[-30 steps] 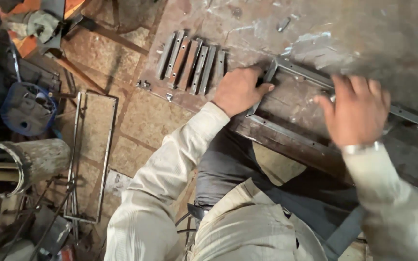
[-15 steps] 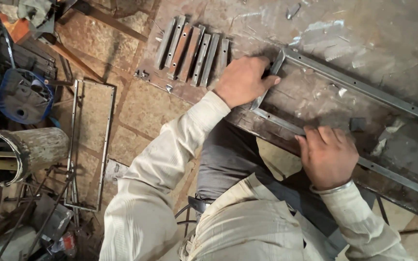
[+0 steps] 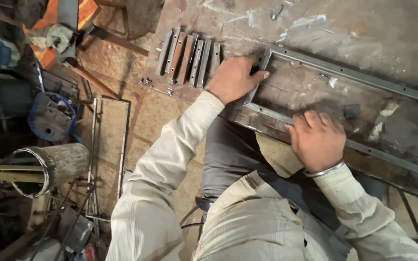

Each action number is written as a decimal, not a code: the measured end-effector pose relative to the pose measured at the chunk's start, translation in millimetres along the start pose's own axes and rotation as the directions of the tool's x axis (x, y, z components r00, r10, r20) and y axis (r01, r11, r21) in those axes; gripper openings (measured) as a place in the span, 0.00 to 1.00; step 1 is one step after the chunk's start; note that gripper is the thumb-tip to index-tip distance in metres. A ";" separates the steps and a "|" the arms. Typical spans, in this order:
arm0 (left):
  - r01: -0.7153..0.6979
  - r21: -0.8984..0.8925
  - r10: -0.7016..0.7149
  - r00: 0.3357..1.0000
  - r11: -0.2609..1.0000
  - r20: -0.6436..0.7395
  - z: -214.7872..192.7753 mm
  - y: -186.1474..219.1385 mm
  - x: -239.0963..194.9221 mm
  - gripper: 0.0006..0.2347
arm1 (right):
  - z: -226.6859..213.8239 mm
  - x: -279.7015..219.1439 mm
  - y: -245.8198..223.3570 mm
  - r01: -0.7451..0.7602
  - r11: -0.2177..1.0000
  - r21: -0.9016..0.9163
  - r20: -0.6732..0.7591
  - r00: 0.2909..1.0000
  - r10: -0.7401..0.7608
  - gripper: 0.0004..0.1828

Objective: Welding and assembling metal frame components for furniture on a workbench.

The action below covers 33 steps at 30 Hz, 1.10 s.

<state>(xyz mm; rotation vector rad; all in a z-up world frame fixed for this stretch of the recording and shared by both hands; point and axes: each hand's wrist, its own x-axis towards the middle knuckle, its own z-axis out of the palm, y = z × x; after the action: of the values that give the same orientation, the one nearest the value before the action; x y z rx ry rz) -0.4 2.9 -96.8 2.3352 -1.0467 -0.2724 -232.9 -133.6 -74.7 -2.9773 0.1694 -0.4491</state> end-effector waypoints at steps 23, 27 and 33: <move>0.036 0.090 -0.036 0.999 0.995 0.003 2.7 -3.2 -22.6 0.24 | -19.9 -21.6 22.4 -0.098 0.993 -0.060 -0.087 0.992 0.093 0.31; 0.041 0.087 -0.047 0.997 0.995 0.068 -6.8 -12.8 -33.9 0.24 | -89.7 -59.5 114.5 -0.328 0.943 0.056 -0.259 0.907 0.331 0.27; 0.237 -0.023 -0.236 0.971 0.971 0.042 34.6 -106.1 -39.9 0.24 | -118.6 -200.2 364.0 -0.809 0.581 -0.089 -0.567 0.521 0.639 0.16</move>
<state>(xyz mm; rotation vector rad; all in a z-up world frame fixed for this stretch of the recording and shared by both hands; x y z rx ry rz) 25.2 75.3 -187.1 2.4389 -0.7758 -0.4214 -492.0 -479.2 -70.7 -2.6043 1.6644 -1.0927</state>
